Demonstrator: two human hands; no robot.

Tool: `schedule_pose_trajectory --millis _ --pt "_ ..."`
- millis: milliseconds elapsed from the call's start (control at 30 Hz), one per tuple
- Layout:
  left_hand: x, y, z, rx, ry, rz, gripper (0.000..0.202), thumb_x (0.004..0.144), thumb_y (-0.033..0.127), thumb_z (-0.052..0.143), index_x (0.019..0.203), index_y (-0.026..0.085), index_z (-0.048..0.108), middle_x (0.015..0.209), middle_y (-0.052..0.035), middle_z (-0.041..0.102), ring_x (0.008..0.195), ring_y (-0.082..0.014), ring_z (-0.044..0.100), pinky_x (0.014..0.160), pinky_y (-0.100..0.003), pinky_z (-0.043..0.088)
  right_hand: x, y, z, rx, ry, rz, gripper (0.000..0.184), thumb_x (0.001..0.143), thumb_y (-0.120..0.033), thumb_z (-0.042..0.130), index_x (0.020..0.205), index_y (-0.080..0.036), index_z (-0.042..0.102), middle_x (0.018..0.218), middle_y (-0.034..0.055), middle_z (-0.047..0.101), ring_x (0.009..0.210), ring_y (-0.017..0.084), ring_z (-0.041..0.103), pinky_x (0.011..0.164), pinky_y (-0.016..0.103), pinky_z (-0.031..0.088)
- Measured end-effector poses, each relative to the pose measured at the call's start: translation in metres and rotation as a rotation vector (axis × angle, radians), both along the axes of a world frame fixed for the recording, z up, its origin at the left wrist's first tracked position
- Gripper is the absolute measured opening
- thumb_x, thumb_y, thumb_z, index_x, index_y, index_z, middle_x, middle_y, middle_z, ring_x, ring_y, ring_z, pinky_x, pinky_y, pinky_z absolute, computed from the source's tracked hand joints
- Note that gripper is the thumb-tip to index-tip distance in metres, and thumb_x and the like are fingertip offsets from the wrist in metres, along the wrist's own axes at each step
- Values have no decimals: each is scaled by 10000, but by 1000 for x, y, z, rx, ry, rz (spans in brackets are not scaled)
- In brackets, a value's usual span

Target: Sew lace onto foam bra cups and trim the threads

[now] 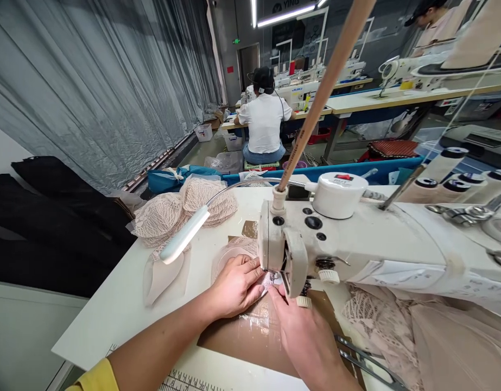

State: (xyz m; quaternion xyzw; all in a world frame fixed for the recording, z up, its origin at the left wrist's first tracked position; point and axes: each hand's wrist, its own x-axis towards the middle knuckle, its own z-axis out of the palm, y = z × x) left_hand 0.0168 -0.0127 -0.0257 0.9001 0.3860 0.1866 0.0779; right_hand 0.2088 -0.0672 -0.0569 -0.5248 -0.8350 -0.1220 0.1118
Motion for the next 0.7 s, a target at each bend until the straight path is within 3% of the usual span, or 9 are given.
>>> schedule_pose_trajectory --millis 133,233,367,467,567,633,700 --pt "-3 -3 -5 31 41 47 476 889 428 482 1291 176 512 1313 -133 526 1215 -353 407 948 -517 366 -2 0 3 57 15 11 455 855 -30 380 1182 -188 653 1087 58 708 779 197 694 573 295 544" --pt "-3 -5 -6 11 99 132 530 890 495 444 1322 189 477 1383 -122 469 1275 -429 325 958 -624 313 -1 1 3 105 48 41 413 903 -80 343 1154 -169 658 1051 66 715 762 190 700 552 292 525" --pt "-17 -17 9 -98 137 239 579 860 542 479 1321 193 464 1401 -139 442 1285 -431 329 964 -647 310 5 7 -4 170 120 121 385 937 -172 318 1129 -147 650 1002 78 713 737 183 701 559 304 518" --pt "-52 -43 26 -173 121 272 755 767 522 611 1402 199 361 1499 -154 296 1365 -396 239 1050 -616 250 9 13 -10 189 179 187 378 927 -197 318 1075 -145 662 973 75 715 711 170 700 553 301 519" --pt "-104 -79 31 -186 99 433 792 755 270 594 1469 194 258 1559 -112 167 1428 -342 108 1130 -576 100 12 16 -13 179 217 225 371 894 -201 337 1047 -158 672 966 66 719 706 174 701 534 309 519" --pt "-142 -97 24 -204 -8 609 703 742 178 549 1422 158 372 1521 -132 278 1406 -337 202 1129 -551 140 12 17 -15 163 230 226 362 878 -225 359 1052 -163 671 971 65 719 722 188 704 529 322 525" --pt "-173 -108 14 -204 -245 742 462 770 163 513 1223 134 595 1360 -153 509 1272 -319 432 1080 -488 286 13 18 -18 145 253 221 367 873 -255 364 1052 -165 671 964 67 718 741 204 707 537 336 537"
